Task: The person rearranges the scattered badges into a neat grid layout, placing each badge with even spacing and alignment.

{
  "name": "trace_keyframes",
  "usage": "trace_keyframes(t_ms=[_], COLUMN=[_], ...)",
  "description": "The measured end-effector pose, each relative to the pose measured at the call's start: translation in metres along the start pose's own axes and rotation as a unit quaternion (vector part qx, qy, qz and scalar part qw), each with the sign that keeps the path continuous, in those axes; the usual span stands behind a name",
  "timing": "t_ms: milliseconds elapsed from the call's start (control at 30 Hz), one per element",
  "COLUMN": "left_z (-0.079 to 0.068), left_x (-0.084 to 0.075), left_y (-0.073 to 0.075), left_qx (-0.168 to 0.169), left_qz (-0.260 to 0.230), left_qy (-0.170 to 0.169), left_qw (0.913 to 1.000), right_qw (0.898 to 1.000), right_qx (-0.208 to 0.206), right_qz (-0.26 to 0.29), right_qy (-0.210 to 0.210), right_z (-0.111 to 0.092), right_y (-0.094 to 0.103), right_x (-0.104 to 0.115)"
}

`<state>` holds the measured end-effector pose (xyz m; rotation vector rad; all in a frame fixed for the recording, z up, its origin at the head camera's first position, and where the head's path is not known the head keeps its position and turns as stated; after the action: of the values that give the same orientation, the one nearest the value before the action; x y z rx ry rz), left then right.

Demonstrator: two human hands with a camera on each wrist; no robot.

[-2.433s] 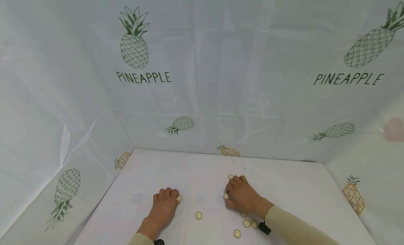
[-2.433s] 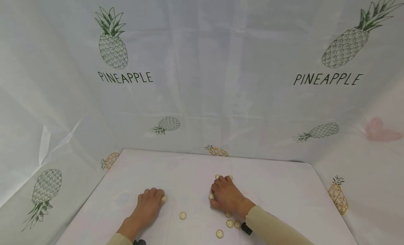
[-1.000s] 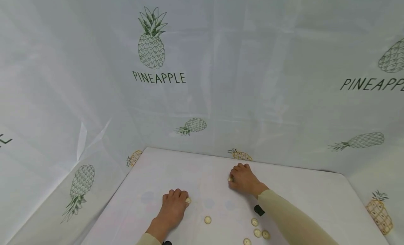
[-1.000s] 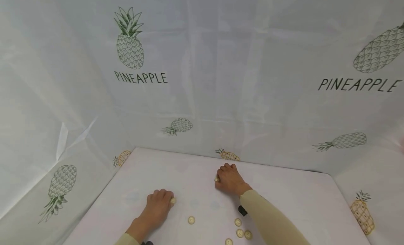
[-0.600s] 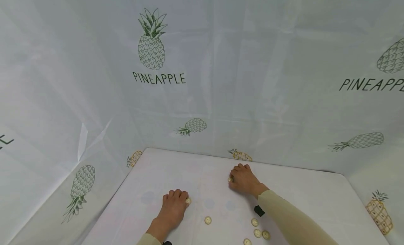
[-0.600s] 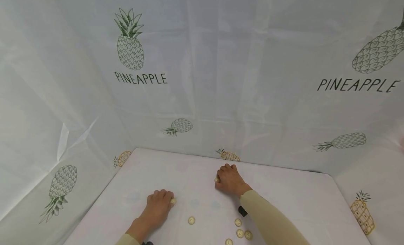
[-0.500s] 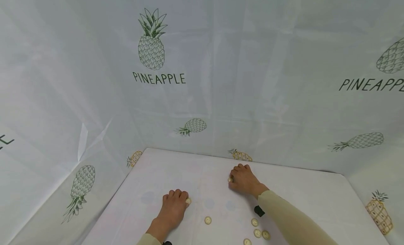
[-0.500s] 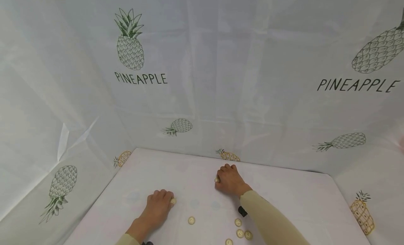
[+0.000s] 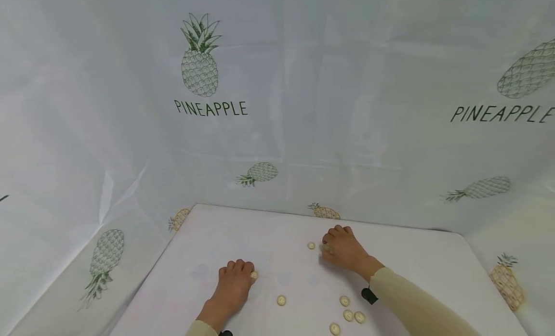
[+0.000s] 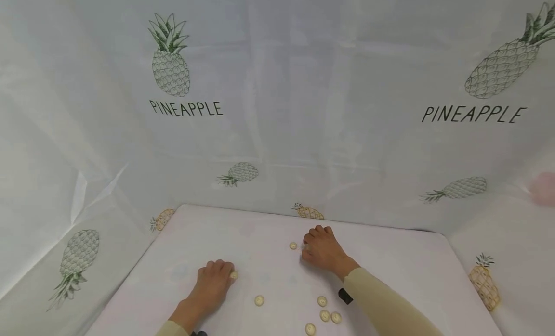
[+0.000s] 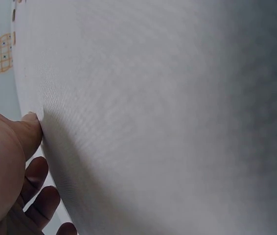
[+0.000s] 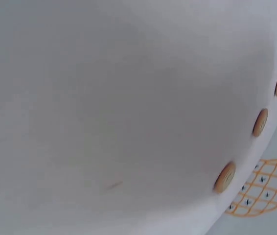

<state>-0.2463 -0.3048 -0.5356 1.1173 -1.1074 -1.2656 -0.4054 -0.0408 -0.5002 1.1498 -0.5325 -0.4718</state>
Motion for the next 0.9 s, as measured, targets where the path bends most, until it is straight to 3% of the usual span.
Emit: trace_keyframes(t_ms=[233,600,900], left_z=[-0.001,0.003,0.003], left_x=[0.003,0.002,0.001], left_y=[-0.004,-0.005,-0.001], left_qx=[0.005,0.007,0.013], left_qz=[-0.002,0.002,-0.007], left_qy=[0.005,0.008,0.017], left_qw=[1.0000,0.9999,0.9998], right_qw=[1.000,0.999,0.999], right_qx=[-0.020,-0.036,-0.054], right_qz=[0.002,-0.019,-0.003], right_qy=[-0.014,-0.014,-0.005], right_z=[-0.042,-0.108,-0.148], right_y=[0.017,0.025,0.034], right_x=[-0.006,-0.007,0.003])
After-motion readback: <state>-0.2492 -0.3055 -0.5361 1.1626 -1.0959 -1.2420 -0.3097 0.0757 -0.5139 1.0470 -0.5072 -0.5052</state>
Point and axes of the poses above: each hand's wrist, its own z-axis towards the middle knuckle, its own y-axis out of the back of the hand, x = y × z, the point moved 8 cm from there along z, towards the middle knuckle, and after that the axes turned 8 degrees about z, right-handed, at the moved point
